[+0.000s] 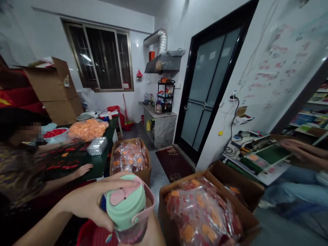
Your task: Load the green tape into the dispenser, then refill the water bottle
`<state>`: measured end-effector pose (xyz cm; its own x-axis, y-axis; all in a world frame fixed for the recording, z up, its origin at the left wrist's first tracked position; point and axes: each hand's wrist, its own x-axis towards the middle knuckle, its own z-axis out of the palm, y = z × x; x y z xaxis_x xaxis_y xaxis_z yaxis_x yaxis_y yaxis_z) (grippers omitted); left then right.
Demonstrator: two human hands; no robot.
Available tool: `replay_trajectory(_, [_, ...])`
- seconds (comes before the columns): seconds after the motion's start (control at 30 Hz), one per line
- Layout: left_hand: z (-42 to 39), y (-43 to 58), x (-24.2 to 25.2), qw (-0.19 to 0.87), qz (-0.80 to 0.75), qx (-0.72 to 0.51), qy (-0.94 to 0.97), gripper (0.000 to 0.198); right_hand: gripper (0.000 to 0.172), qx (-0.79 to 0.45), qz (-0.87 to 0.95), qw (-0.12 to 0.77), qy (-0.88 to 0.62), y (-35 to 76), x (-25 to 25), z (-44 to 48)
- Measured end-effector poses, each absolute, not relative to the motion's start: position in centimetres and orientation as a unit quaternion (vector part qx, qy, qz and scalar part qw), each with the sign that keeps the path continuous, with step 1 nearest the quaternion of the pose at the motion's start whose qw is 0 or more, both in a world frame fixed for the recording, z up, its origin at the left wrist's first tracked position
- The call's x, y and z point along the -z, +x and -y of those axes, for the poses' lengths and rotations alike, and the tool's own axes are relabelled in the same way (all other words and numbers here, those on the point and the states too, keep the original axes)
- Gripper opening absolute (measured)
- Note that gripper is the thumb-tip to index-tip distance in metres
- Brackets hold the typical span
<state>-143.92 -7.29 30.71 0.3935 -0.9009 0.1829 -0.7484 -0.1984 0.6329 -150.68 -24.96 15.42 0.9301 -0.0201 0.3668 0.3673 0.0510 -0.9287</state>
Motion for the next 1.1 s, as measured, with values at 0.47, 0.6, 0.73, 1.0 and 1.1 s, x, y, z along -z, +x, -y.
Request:
replay_trajectory(0.47, [16.6,-121.5,-36.7,0.408,0.291,-0.229,0.835,0.053,0.087,0.112,0.113,0.723,-0.672,-123.9,-23.8,33.2])
replay_trajectory(0.6, [17.8,-115.1,-37.7,0.471,0.284,-0.254,0.796,0.057,0.079,0.037,0.182,0.772,-0.608,-118.5,-24.7,34.3])
replay_trajectory(0.73, [18.9,-109.8,-37.7,0.531,0.272,-0.245,0.764,0.054,0.084,0.069,0.164,0.772,-0.611,-114.9,-24.7,35.6])
replay_trajectory(1.0, [19.8,-103.3,-36.8,0.532,0.369,-0.154,0.746,0.061,0.095,0.129,0.124,0.750,-0.636,-109.3,-25.4,38.4])
replay_trajectory(1.1, [20.7,-100.5,-36.0,0.557,0.373,-0.138,0.729,0.061,0.092,0.123,0.139,0.754,-0.631,-106.0,-25.8,39.2])
